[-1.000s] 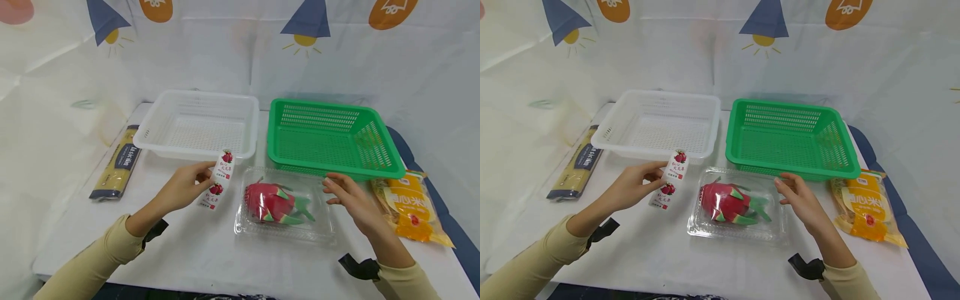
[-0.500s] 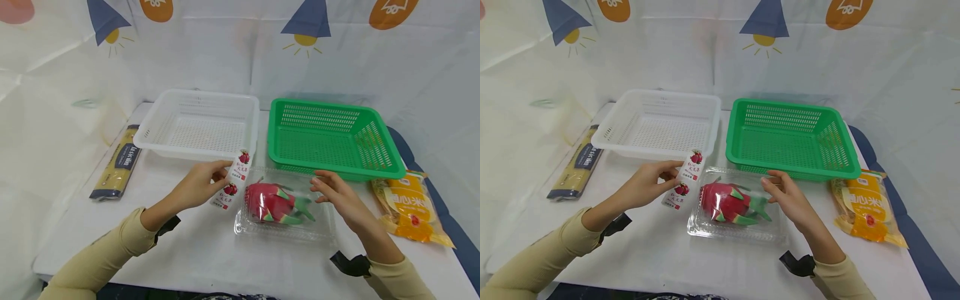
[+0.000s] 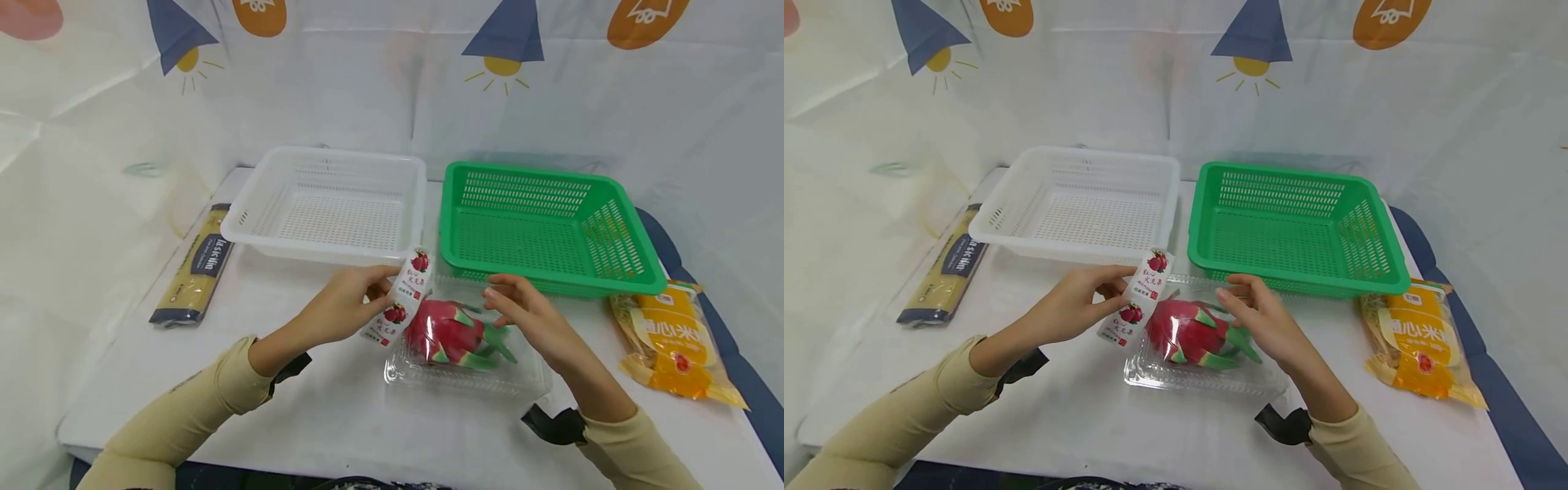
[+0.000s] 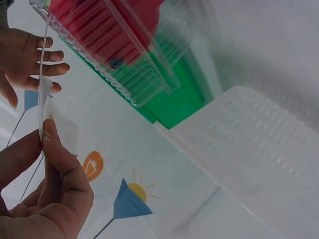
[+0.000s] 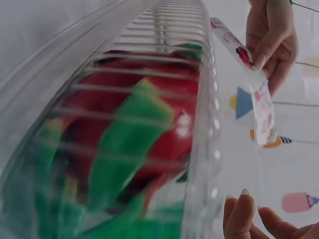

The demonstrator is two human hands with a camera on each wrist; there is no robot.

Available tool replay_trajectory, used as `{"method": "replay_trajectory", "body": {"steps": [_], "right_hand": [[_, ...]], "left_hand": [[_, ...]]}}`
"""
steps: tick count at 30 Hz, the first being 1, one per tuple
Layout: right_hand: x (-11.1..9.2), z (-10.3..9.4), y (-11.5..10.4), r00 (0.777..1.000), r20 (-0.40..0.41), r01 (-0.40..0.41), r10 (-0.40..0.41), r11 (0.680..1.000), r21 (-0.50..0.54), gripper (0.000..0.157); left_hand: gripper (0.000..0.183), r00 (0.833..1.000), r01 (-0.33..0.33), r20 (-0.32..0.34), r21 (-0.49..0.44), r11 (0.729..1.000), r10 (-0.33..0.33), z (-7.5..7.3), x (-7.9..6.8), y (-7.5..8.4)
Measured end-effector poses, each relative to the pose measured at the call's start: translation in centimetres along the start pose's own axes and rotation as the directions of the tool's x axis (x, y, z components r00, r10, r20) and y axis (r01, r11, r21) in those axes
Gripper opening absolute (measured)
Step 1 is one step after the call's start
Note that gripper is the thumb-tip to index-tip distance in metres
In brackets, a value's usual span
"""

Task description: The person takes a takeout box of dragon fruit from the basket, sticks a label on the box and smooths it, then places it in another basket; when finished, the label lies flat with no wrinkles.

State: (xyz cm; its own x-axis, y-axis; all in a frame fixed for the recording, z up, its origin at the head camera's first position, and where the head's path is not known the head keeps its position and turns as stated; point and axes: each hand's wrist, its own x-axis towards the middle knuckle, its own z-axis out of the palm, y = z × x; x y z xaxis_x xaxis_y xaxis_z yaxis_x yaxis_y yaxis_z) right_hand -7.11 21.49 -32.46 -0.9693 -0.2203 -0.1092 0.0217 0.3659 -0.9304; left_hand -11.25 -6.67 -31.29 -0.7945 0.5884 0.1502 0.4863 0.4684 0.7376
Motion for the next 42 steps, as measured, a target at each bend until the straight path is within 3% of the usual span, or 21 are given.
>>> {"method": "replay_trajectory", "body": {"steps": [20,42], "right_hand": [[1.6,2.0,-1.1,0.997,0.066,0.039,-0.042,0.998,0.048,0.049],[2.2,2.2,-1.4,0.995,0.079,0.049,-0.052,0.998,0.044,0.048]], "left_hand": [[0.041,0.998,-0.027,0.052,-0.013,1.0,0.027,0.9,0.5,0.7],[0.041,0.996,-0.045,0.073,0.004,0.999,0.044,1.2,0.5,1.5]]}}
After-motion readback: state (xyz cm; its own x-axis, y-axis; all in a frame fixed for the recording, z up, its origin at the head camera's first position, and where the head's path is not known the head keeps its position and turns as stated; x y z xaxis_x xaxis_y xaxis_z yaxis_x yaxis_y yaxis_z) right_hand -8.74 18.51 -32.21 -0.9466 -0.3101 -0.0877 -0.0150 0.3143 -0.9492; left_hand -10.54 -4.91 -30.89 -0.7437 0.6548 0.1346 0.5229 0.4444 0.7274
